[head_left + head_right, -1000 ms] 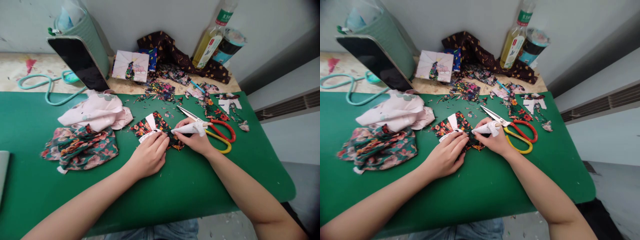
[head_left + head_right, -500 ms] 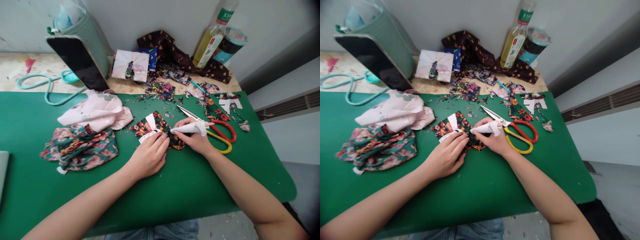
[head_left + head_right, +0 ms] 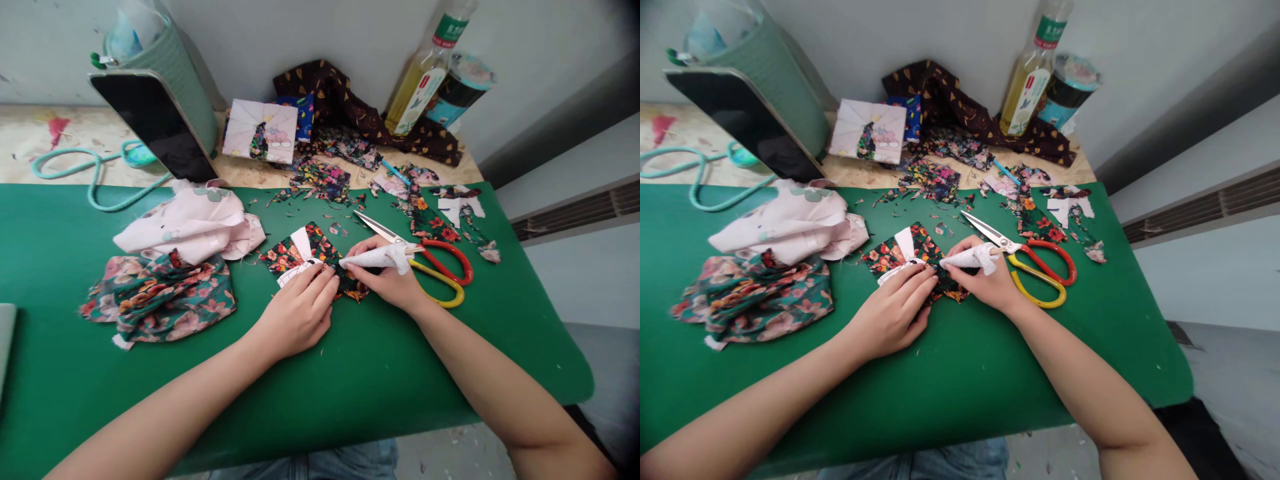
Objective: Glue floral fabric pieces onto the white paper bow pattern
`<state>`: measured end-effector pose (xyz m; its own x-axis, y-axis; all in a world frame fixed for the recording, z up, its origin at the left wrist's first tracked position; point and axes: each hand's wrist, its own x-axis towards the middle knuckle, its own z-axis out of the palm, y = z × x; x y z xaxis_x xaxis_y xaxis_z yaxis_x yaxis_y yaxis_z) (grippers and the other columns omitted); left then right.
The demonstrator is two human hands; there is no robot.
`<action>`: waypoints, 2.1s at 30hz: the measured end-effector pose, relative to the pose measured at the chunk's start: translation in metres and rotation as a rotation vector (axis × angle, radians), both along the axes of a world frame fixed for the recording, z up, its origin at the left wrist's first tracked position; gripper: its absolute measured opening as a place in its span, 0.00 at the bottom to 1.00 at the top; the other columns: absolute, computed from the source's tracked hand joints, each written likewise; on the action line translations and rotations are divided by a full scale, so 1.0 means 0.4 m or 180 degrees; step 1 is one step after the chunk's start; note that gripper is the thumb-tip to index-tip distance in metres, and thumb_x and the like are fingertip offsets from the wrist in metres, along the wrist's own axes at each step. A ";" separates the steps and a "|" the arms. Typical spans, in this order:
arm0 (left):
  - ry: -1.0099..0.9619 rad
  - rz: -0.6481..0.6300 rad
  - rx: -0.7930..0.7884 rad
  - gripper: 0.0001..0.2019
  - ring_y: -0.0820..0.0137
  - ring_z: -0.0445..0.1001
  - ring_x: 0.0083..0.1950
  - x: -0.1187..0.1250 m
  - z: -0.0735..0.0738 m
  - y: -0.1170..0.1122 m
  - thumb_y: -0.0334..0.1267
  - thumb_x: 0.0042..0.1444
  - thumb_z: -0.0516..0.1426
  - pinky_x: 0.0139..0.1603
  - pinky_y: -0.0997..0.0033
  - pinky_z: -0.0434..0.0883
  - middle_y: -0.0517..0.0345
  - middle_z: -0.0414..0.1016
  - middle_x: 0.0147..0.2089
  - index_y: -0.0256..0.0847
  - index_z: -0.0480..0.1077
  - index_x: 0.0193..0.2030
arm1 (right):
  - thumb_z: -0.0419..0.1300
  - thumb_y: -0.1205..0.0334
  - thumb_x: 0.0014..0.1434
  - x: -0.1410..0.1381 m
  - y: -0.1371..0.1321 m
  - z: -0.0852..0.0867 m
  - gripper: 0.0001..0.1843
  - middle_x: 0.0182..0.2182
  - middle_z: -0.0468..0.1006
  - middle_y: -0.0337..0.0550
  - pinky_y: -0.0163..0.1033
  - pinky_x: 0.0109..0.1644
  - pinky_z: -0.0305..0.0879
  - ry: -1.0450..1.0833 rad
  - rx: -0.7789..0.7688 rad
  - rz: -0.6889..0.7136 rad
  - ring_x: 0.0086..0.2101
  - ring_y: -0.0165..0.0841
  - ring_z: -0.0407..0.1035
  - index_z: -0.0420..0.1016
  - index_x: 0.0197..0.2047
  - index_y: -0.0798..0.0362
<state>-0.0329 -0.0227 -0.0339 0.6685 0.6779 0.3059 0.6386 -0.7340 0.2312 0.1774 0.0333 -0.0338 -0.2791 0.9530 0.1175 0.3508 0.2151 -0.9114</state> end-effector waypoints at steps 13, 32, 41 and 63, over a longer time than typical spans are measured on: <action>-0.0058 0.0002 0.0151 0.21 0.50 0.68 0.62 0.002 0.003 0.000 0.32 0.60 0.51 0.63 0.49 0.70 0.34 0.71 0.58 0.24 0.65 0.58 | 0.67 0.51 0.54 -0.001 0.000 0.000 0.15 0.33 0.78 0.41 0.43 0.38 0.73 0.0351 -0.0128 -0.0085 0.32 0.35 0.75 0.67 0.34 0.49; -0.0068 -0.0010 0.0058 0.21 0.49 0.67 0.63 0.002 -0.004 0.000 0.32 0.60 0.52 0.64 0.49 0.69 0.34 0.71 0.58 0.23 0.66 0.58 | 0.67 0.52 0.54 -0.005 0.000 0.003 0.14 0.33 0.79 0.42 0.44 0.40 0.73 0.0190 0.0002 -0.0049 0.35 0.36 0.75 0.66 0.34 0.49; -0.0076 0.0001 0.0061 0.20 0.50 0.68 0.63 0.001 -0.002 -0.001 0.32 0.60 0.52 0.63 0.50 0.70 0.34 0.72 0.58 0.23 0.66 0.57 | 0.67 0.54 0.54 -0.007 0.000 0.004 0.13 0.32 0.79 0.41 0.45 0.39 0.73 0.0110 0.0053 -0.0009 0.34 0.37 0.75 0.67 0.34 0.48; -0.0062 0.0005 0.0111 0.20 0.49 0.68 0.62 0.001 -0.001 -0.001 0.33 0.61 0.52 0.62 0.50 0.71 0.34 0.72 0.57 0.23 0.67 0.57 | 0.69 0.52 0.52 -0.010 -0.001 0.004 0.15 0.34 0.81 0.42 0.45 0.42 0.75 0.0397 -0.0173 -0.0007 0.36 0.37 0.77 0.68 0.34 0.49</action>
